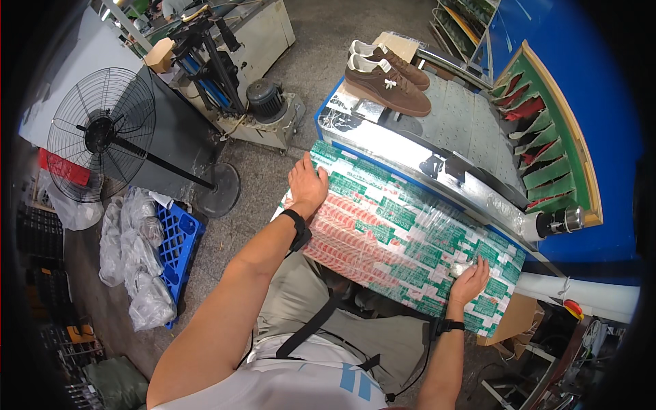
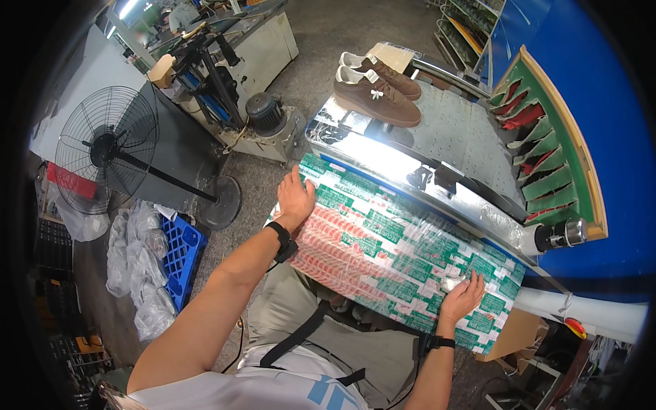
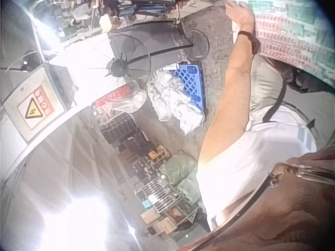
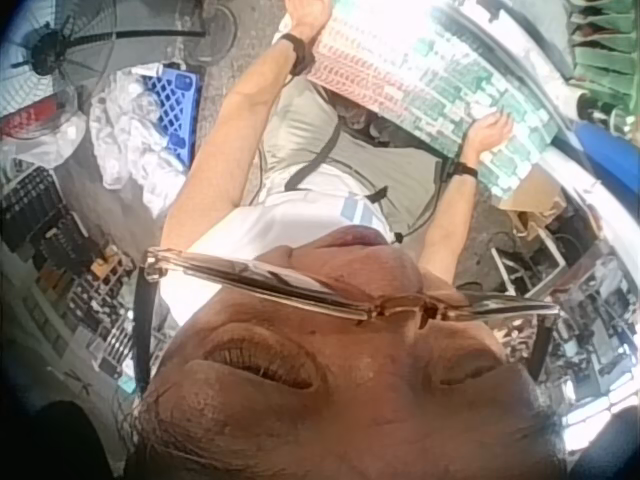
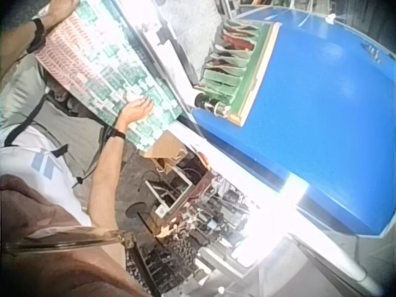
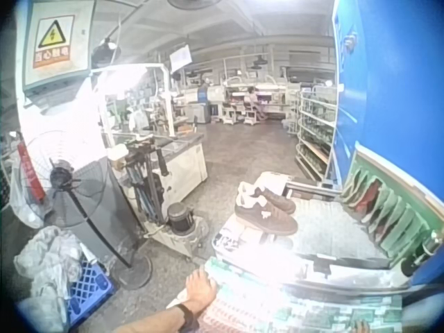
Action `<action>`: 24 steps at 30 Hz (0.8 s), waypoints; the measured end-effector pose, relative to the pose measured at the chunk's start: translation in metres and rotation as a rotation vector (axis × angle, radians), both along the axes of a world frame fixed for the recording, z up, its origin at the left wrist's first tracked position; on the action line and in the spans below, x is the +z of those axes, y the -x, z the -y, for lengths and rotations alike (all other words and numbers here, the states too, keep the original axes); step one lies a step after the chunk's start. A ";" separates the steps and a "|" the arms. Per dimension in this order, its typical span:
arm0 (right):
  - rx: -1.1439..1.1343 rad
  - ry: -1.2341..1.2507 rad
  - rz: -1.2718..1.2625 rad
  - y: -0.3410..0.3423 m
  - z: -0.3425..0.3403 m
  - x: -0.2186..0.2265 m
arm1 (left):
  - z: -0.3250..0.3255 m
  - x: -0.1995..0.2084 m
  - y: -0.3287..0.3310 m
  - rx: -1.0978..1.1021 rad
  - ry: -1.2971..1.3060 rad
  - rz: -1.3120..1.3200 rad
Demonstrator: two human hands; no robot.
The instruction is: The recorder is inspecting and cleaning pairs of shoes at a workstation, checking details and wiping surfaces with a tool or cloth.
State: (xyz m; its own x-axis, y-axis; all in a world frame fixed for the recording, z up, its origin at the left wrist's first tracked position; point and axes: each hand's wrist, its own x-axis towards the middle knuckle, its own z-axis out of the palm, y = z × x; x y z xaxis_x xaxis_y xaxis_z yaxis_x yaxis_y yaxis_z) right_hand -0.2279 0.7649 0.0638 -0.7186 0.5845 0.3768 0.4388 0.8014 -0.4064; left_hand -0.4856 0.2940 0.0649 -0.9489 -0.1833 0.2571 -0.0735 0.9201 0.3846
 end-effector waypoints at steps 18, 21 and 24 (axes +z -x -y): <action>0.007 -0.025 -0.008 0.000 0.000 0.000 | -0.001 0.006 -0.001 0.013 -0.014 0.052; 0.005 -0.031 -0.009 0.000 0.000 0.000 | -0.002 0.007 -0.001 0.001 -0.033 0.085; 0.007 -0.034 -0.008 0.001 0.001 0.000 | 0.001 0.006 0.000 0.006 -0.022 0.087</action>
State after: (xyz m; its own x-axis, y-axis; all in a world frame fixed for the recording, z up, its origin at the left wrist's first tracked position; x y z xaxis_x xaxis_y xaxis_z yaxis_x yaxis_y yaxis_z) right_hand -0.2292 0.7639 0.0636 -0.7195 0.5664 0.4019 0.4302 0.8178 -0.3823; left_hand -0.4853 0.2932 0.0713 -0.9664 -0.1932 0.1697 -0.1126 0.9111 0.3965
